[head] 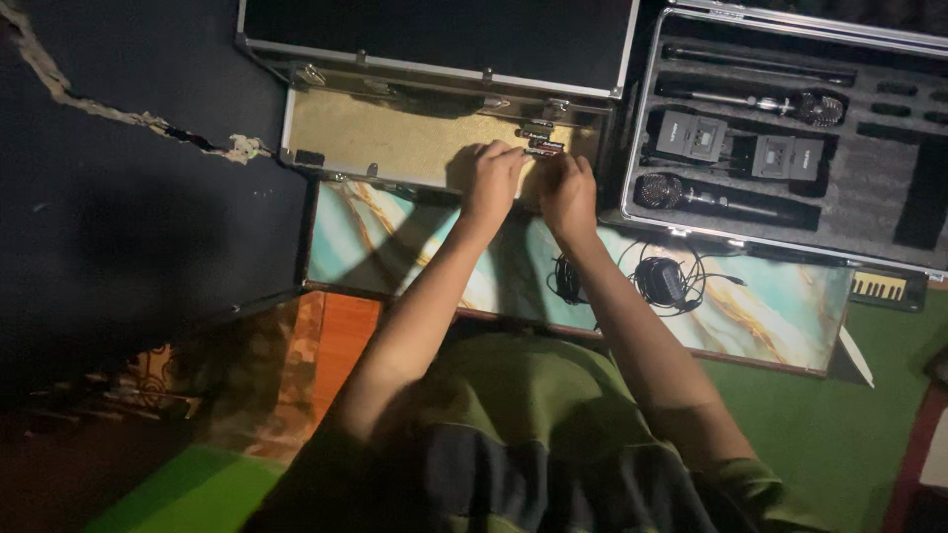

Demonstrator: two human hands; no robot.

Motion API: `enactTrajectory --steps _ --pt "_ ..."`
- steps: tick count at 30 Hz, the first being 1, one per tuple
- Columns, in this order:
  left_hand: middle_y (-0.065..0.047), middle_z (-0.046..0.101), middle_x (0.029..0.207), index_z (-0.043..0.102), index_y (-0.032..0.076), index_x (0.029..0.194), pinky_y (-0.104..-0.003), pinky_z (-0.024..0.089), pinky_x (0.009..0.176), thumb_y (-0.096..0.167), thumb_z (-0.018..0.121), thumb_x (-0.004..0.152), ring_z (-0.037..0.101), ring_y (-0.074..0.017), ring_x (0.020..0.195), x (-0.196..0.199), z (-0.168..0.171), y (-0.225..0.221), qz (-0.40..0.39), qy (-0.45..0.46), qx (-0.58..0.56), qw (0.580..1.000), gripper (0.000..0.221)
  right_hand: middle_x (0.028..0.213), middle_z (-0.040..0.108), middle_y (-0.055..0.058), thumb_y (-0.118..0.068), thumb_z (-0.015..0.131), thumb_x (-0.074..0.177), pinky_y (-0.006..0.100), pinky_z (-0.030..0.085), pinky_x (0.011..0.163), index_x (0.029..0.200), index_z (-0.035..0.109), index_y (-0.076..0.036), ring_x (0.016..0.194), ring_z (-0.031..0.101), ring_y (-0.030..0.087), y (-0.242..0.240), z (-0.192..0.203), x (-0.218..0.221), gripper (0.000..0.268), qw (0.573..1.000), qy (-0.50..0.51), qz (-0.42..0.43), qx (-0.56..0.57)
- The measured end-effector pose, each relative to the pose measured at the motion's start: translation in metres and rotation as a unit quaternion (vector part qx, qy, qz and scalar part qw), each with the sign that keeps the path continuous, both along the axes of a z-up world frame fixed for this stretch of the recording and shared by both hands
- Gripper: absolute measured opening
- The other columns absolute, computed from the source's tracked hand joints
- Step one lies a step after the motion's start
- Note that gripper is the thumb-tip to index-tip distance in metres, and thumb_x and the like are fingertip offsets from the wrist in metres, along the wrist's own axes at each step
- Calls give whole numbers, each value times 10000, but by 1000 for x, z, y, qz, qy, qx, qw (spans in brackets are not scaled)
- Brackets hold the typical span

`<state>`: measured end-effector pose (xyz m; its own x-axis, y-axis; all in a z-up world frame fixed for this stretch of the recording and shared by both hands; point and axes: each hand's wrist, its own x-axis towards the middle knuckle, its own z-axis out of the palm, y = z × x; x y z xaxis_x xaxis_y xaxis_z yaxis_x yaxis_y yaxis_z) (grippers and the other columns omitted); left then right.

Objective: The person places a microphone into a foam-padded hard case, rearranges thin black wires and small components within the foam slots, and handles a small battery and a headset wire.

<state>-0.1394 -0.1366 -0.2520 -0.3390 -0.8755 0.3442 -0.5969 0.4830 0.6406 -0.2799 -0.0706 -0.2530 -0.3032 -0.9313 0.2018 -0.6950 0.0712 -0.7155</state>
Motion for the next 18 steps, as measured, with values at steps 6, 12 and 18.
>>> enactTrajectory --steps 6,12,18 --pt "-154 756 982 758 -12 1044 -356 551 772 154 727 959 722 -303 854 15 44 25 -15 142 57 988 189 919 711 191 -99 719 977 370 546 739 1069 682 45 799 699 286 17 46 14 175 994 -78 -64 -48" --pt "-57 772 913 774 -35 1098 -240 511 695 101 778 941 608 -74 773 24 117 67 43 307 226 923 208 948 731 73 -106 683 1029 238 562 783 1104 670 35 868 712 104 47 119 34 160 943 -309 -86 -87" --pt "-37 739 1036 702 -64 1156 -217 550 811 40 732 956 686 -74 900 50 173 101 -57 467 309 827 227 1042 692 65 -1 666 1054 257 549 913 1135 617 17 982 679 122 98 183 52 97 894 -417 2 -163"
